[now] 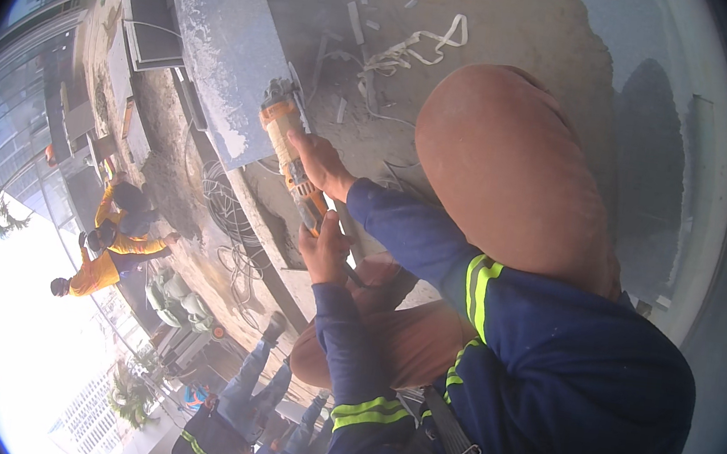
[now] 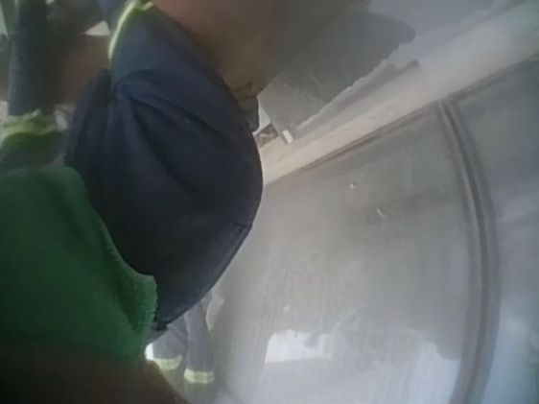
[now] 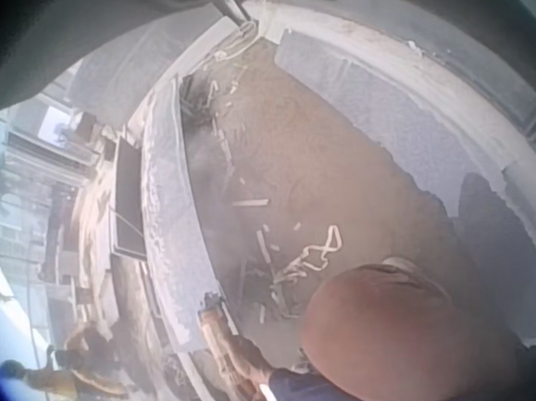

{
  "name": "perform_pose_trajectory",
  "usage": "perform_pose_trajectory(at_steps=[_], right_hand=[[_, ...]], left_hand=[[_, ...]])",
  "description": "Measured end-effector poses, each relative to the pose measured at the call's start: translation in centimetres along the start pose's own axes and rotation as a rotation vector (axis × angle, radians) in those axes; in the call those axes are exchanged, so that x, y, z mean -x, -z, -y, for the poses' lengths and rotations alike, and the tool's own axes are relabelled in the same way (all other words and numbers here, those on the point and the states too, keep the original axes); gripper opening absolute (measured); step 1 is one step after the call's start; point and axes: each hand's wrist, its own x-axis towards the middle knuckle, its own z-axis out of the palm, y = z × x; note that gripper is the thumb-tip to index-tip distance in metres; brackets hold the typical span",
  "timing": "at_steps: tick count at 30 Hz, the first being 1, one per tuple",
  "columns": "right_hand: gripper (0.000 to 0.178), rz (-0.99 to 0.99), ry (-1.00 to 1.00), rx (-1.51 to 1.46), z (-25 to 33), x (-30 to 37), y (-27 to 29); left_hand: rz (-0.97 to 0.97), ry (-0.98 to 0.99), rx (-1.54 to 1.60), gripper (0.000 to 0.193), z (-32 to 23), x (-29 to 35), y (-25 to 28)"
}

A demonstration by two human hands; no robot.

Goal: The person uses an angle grinder to grind a concrete surface, creating dust and debris. The person maintains a steady grip on the tool while moving it across the surface.

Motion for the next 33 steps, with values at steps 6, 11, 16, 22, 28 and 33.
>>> perform_pose_trajectory(at_steps=[6, 11, 16, 22, 28, 33], right_hand=[[0.067, 0.001, -0.008, -0.001, -0.4, 0.2, 0.2], [0.080, 0.030, -0.001, 0.000, -0.1, 1.5, -0.1], [0.072, -0.002, 0.007, 0.013, -0.7, 1.6, 0.3], [0.067, 0.004, 0.006, 0.012, -0.4, 3.5, 0.1], [0.075, 0.038, -0.026, -0.023, -0.1, 4.2, 0.1], [0.067, 0.014, -0.026, -0.002, -0.5, 4.3, 0.2]], left_hand=[[-0.006, 0.001, 0.027, 0.036, 0.5, 0.1, -0.1], [-0.016, -0.011, -0.013, 0.040, 1.1, 0.4, 0.8], [-0.006, 0.001, -0.014, 0.042, 0.8, 1.4, 0.3], [-0.026, 0.009, -0.065, 0.041, 0.7, 3.0, 0.7], [-0.026, -0.034, -0.011, 0.036, 1.7, 3.1, 1.1], [-0.049, 0.020, -0.055, 0.035, 1.0, 3.7, 0.9]])
